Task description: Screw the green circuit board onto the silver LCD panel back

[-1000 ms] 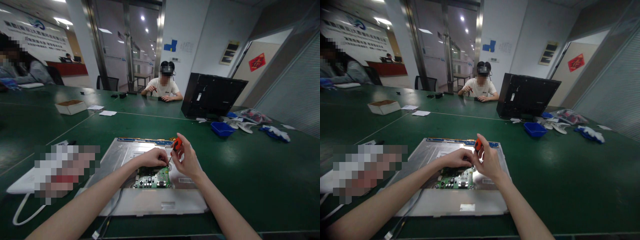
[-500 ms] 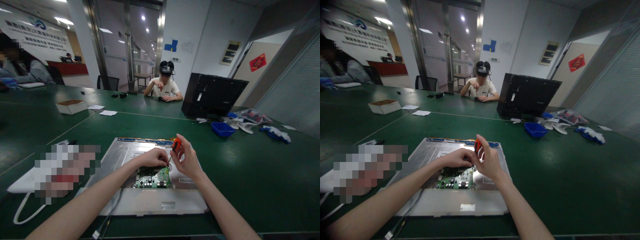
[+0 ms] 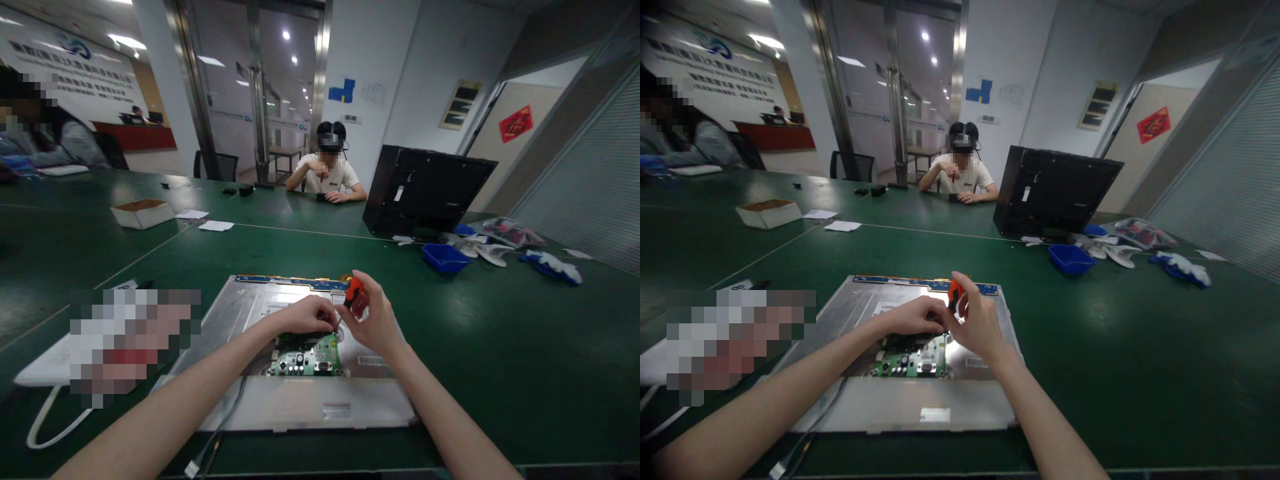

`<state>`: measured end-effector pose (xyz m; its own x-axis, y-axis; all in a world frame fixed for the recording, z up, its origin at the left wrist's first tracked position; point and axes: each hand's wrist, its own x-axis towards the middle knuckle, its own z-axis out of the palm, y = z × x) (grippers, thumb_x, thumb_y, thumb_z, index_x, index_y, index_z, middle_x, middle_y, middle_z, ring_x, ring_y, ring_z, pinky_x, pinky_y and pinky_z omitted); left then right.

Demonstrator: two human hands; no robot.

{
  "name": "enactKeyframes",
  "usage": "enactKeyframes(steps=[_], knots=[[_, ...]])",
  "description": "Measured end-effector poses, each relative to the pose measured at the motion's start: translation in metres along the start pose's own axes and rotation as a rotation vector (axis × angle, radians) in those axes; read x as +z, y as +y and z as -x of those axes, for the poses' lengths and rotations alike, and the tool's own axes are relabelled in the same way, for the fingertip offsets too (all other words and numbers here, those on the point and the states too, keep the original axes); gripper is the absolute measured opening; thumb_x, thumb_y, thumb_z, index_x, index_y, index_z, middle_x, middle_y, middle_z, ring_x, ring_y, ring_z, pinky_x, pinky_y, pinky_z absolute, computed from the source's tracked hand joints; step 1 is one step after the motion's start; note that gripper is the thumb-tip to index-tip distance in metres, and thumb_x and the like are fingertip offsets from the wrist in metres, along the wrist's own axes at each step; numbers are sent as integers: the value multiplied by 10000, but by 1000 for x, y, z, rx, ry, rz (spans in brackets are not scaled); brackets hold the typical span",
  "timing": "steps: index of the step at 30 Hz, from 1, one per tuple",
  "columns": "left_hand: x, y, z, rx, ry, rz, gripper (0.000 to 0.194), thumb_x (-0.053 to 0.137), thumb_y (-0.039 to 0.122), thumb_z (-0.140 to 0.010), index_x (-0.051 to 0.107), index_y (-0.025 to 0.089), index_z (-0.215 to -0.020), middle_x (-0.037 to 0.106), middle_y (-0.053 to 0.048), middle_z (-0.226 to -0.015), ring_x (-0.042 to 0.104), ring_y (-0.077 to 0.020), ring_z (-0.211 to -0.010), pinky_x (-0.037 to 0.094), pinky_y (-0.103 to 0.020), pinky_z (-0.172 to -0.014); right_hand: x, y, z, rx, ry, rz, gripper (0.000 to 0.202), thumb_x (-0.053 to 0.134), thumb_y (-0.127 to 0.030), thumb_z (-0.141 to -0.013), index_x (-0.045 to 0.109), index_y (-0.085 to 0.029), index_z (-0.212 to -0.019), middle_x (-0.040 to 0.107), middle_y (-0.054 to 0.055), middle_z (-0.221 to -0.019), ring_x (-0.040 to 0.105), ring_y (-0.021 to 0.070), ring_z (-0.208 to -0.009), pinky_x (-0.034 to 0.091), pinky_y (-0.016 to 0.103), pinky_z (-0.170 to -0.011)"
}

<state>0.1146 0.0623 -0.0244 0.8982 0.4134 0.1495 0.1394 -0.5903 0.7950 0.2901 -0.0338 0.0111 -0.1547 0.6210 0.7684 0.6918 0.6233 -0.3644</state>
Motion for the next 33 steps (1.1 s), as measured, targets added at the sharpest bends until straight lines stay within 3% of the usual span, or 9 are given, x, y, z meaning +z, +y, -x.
enactKeyframes(steps=[6,16,23,33], knots=[[0,4,1,-12,12,-8,100,677,113,-747,728,138,-828,666,-6,-797,588,-140,-743,432,-220,-690,0,-3,-1,23,-30,-66,635,539,-159,-863,264,-232,-1431,570,-33,-730,545,108,-530,437,218,-484],[0,8,1,-38,23,-10,105,658,94,-736,719,134,-811,666,-11,-805,583,-134,-726,428,-213,-669,3,2,0,23,64,47,574,638,-242,-844,356,-231,-1344,459,-102,-615,470,81,-458,381,195,-456],[-1,9,1,-72,38,-7,98,666,97,-732,715,137,-807,667,-12,-810,593,-142,-740,448,-223,-703,-1,-3,-5,13,-23,-69,562,490,-164,-889,299,-212,-1415,607,-7,-797,550,97,-528,443,223,-478],[-4,16,1,-82,38,-48,133,666,78,-731,721,152,-827,675,-21,-857,607,-162,-800,457,-236,-742,0,0,-6,-66,103,60,440,594,-215,-883,405,-212,-1281,525,-68,-654,471,90,-451,384,220,-442]])
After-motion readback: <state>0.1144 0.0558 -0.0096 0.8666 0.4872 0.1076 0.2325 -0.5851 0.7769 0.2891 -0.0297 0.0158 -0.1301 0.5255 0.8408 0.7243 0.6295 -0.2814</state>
